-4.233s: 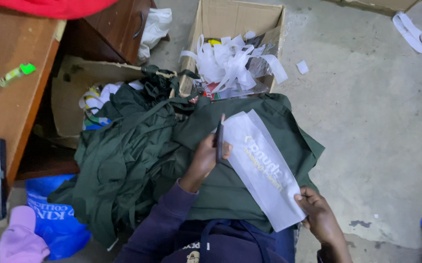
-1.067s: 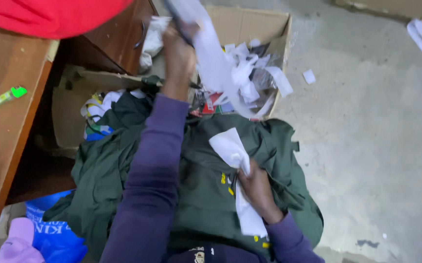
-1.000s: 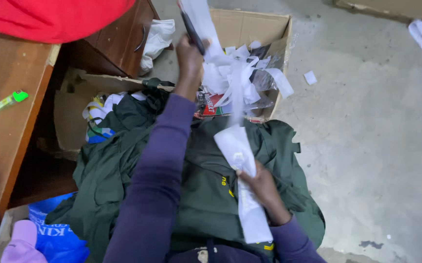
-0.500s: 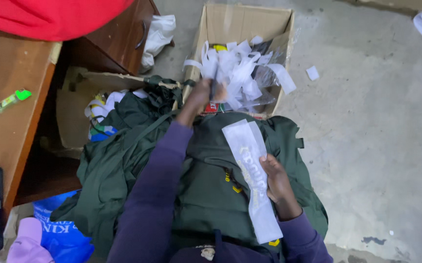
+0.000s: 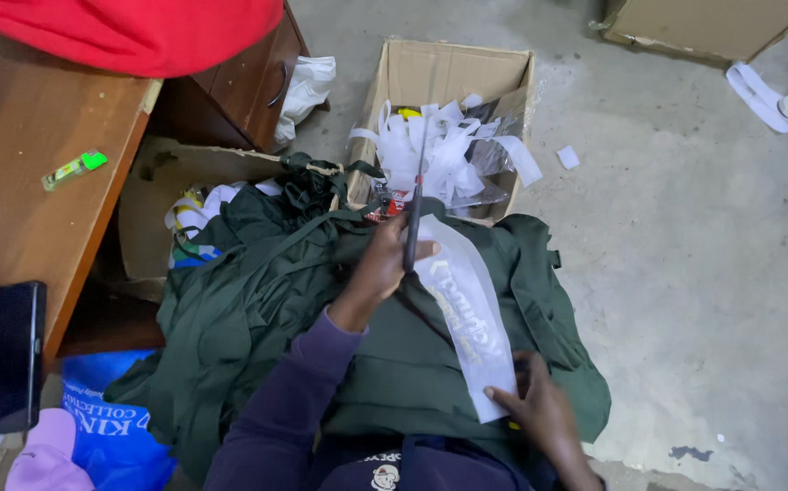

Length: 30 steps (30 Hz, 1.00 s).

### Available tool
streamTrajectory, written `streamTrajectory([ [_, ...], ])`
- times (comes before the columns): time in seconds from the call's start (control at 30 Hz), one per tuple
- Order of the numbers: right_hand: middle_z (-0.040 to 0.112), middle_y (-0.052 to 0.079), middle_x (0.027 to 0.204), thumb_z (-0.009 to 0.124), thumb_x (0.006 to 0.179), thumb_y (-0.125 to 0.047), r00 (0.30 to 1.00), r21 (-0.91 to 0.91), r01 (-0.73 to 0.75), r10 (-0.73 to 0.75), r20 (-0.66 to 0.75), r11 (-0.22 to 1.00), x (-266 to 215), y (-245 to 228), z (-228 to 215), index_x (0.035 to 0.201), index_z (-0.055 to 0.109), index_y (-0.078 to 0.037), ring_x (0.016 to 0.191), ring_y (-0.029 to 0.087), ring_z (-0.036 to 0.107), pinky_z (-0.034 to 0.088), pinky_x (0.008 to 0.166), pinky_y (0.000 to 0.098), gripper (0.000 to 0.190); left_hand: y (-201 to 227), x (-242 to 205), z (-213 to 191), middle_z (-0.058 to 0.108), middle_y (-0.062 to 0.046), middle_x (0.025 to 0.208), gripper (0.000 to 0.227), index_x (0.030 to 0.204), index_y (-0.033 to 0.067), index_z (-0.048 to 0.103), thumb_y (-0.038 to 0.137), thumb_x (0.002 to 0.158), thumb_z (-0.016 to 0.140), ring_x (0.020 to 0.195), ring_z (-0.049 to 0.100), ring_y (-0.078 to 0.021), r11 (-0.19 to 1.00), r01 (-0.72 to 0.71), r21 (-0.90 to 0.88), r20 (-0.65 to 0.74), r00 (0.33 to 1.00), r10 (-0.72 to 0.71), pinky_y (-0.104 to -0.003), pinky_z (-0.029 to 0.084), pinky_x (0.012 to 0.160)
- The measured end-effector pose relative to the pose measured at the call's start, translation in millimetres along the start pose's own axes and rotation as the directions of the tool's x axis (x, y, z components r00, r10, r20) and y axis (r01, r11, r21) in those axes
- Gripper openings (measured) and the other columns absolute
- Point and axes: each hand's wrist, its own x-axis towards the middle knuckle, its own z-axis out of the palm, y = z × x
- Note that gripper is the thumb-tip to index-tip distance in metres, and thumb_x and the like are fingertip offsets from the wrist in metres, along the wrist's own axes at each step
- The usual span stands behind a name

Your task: The person uses shears to cut through a pile of green textile material and white strips of fabric while sitting on the floor.

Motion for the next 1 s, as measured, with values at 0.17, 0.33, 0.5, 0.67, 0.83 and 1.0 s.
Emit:
streamTrajectory([
  [0.17, 0.080, 0.004, 0.096, 0.084, 0.081, -0.029, 0.995, 0.156, 0.016, 0.000, -0.101, 0.988, 28.8, 52.0, -33.8, 0.108, 0.073, -0.013, 0.083, 0.016, 0.068, 0.048, 0.071, 0.0319, 0.034, 43.5, -47.6, 3.5, 0.059, 0.002, 0.090, 0.039, 0.106, 0.0073, 0.064, 0.005, 0.073, 0.085, 0.080, 0.056, -0.0089, 0.993, 0.042, -0.111, -0.048, 0.998, -0.048, -0.026, 0.051, 0.072],
  [0.33, 0.071, 0.007, 0.090, 0.077, 0.094, -0.018, 0.868, 0.134, 0.324, -0.238, -0.436, 0.937, 38.5, 12.7, -128.7, 0.109, 0.075, -0.004, 0.082, 0.016, 0.059, 0.045, 0.069, 0.0317, 0.020, 27.4, -94.1, -18.6, 0.055, 0.005, 0.083, 0.039, 0.099, 0.0122, 0.061, 0.011, 0.072, 0.090, 0.069, 0.047, -0.0049, 0.981, 0.148, 0.126, -0.021, 0.989, -0.147, -0.022, 0.043, 0.057],
  [0.5, 0.065, 0.020, 0.121, 0.091, 0.073, -0.012, 0.400, -0.623, 0.222, -0.653, -0.643, 0.750, 87.6, -58.5, -84.7, 0.128, 0.072, -0.003, 0.111, 0.043, 0.060, 0.049, 0.092, 0.0500, 0.059, -24.3, -116.0, -4.3, 0.065, -0.006, 0.085, 0.044, 0.104, 0.0024, 0.069, 0.002, 0.066, 0.092, 0.076, 0.066, -0.0161, 0.967, 0.250, -0.054, -0.097, 0.962, -0.255, -0.026, 0.057, 0.062],
  [0.67, 0.060, 0.028, 0.123, 0.075, 0.084, -0.001, 0.341, -0.503, 0.624, -0.788, -0.513, 0.598, 53.9, -91.7, 8.5, 0.120, 0.066, 0.002, 0.120, 0.053, 0.057, 0.047, 0.099, 0.0556, 0.037, -14.1, -109.6, -10.7, 0.062, -0.004, 0.082, 0.040, 0.103, 0.0019, 0.066, 0.002, 0.070, 0.088, 0.073, 0.064, -0.0136, 0.974, 0.225, -0.015, -0.157, 0.962, -0.225, -0.023, 0.054, 0.061],
  [0.83, 0.056, 0.035, 0.132, 0.093, 0.064, -0.027, 0.295, -0.388, 0.849, -0.931, -0.217, 0.359, 30.3, -117.6, 39.2, 0.119, 0.059, 0.005, 0.125, 0.056, 0.055, 0.046, 0.103, 0.0630, 0.072, 28.7, -100.6, 13.0, 0.065, -0.008, 0.078, 0.038, 0.100, 0.0022, 0.068, 0.002, 0.067, 0.087, 0.072, 0.065, -0.0178, 0.974, 0.192, 0.124, -0.088, 0.979, -0.182, -0.026, 0.056, 0.059],
  [1.0, 0.067, 0.011, 0.111, 0.052, 0.104, -0.039, 0.457, -0.250, 0.748, -0.751, -0.477, 0.614, 65.3, -77.2, 58.3, 0.111, 0.072, -0.004, 0.101, 0.036, 0.070, 0.057, 0.084, 0.0433, 0.041, 30.8, -103.3, 36.4, 0.071, -0.009, 0.074, 0.039, 0.094, 0.0082, 0.070, 0.021, 0.069, 0.097, 0.068, 0.069, -0.0166, 0.978, 0.146, 0.150, 0.134, 0.977, -0.167, -0.024, 0.054, 0.060],
])
